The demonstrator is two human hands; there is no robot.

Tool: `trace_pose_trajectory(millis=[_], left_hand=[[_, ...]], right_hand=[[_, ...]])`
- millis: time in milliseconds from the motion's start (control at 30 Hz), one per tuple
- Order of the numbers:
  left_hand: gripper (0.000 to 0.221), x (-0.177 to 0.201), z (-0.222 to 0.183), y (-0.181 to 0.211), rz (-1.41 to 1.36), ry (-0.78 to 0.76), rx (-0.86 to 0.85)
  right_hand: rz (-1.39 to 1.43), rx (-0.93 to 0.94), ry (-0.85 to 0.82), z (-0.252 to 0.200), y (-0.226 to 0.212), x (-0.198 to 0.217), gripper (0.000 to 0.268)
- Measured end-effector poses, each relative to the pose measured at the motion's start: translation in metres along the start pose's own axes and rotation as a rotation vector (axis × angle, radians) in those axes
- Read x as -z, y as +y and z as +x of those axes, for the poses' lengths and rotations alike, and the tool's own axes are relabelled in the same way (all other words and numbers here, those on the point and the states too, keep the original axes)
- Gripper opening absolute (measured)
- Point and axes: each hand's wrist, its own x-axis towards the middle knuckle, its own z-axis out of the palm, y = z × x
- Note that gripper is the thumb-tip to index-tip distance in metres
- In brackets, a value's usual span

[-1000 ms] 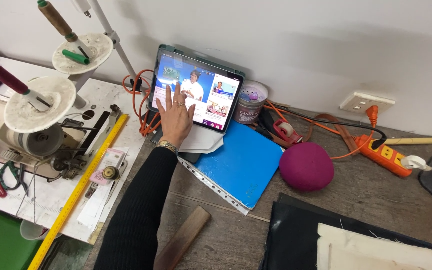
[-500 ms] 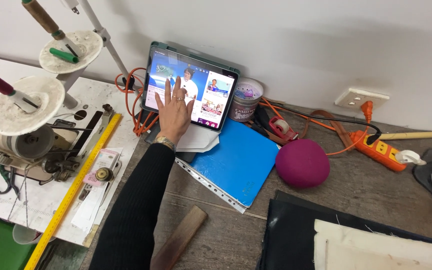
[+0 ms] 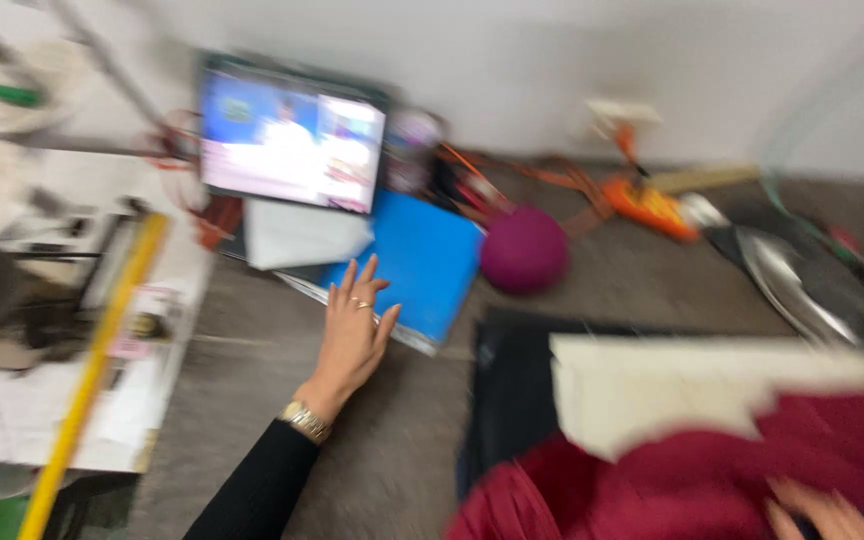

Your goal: Ironing and pressing seams of a red garment using a steam iron and a tailor's clapper on a pressing board.

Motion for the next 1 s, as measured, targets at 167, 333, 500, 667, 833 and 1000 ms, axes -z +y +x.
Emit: trace_pose_trajectory(millis=[167,333,500,667,833,1000], left_hand=[[0.030,0.004,-0.054,0.106,-0.438,-0.088,-0.181],[0.030,0.012,-0.093,0.198,-0.473,-0.210,-0.226],[0.024,0.004,-0.125,0.251,-0.446,-0.217,-0.288],[0.019,0.002,-0.140,0.284,-0.417,-0.162,-0.262],[0.019,0.000,-0.142,0.287,-0.332,-0.101,-0.234],[0.024,0.027,-0.100,0.234,-0.222,0.024,-0.165]], right_hand=[[-0.051,-0.127,-0.052,0.019,-0.101,0.025,0.017],[0.037,-0.172,0.102,0.013,-0.102,0.029,0.017],[0.270,-0.176,0.148,0.015,-0.104,0.041,0.021],[0.502,-0.136,0.189,0.017,-0.095,0.062,0.022],[0.460,-0.100,0.188,0.019,-0.065,0.084,0.019],[0.405,-0.070,0.102,0.026,-0.068,0.068,0.019]])
